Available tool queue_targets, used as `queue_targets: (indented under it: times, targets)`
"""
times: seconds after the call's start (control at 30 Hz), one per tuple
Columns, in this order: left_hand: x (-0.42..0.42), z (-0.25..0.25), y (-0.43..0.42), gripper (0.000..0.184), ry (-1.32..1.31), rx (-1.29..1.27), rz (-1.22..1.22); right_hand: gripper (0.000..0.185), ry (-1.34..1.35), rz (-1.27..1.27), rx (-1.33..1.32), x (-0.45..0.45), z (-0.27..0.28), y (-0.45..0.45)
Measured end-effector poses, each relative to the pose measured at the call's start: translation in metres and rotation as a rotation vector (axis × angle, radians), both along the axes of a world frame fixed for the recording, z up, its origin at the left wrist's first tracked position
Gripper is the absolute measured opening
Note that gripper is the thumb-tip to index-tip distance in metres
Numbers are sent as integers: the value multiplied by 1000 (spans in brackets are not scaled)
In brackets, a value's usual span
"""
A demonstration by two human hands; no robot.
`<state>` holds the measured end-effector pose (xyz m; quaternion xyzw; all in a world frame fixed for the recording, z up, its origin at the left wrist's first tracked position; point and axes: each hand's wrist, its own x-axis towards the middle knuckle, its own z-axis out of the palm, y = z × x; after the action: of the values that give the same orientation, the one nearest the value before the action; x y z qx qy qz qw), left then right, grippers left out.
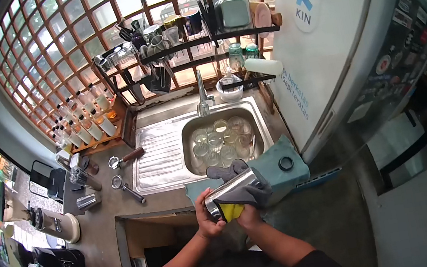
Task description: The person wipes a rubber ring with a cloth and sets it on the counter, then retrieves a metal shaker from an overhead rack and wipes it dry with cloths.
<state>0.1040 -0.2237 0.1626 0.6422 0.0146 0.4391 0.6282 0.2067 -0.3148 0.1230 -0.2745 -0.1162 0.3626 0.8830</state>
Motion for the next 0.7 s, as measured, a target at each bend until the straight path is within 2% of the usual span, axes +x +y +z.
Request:
queue_targets:
  times: [0.13,0.2,0.23,0.27,0.3,0.33,0.4,0.43,0.5,0.53,0.6,0.67,0.7]
  targets:
    - [32,17,8,88,-25,-35,70,39,-196,-20,9,33,-20,13]
    - [41,25,17,85,69,-148,51,43,-105,53,122,57,-4,14]
    - [43,29,17,84,120,-212,43,50,-124,49,96,66,-18,21]
    - [54,41,16,75,74,-269,59,58,-142,46,70,73,-20,28]
    - [54,17,23,71,138,-486,12,63,-473,-78,-73,84,-20,25]
    - [49,-28,35,67,200,-702,-37,67,-803,-206,-212,98,4,20]
    - [56,-34,37,58,292,-875,55,72,-1198,-270,-220,112,16,28]
    - [54,-26,36,57,361,-995,8,75,-1378,-324,-202,119,22,33]
    - [45,-15,44,55,507,-1226,-102,67,-1401,-43,-113,119,70,40]
    - [37,-34,51,57,541,-1274,-94,63,-1407,85,-74,117,97,43]
    - [11,-69,73,56,401,-1246,-396,56,-1414,333,-14,116,126,45]
    - [28,2,66,53,772,-1040,-343,50,-1466,235,134,108,114,51]
    - [28,-1,77,52,726,-1096,-375,48,-1486,190,205,102,103,52]
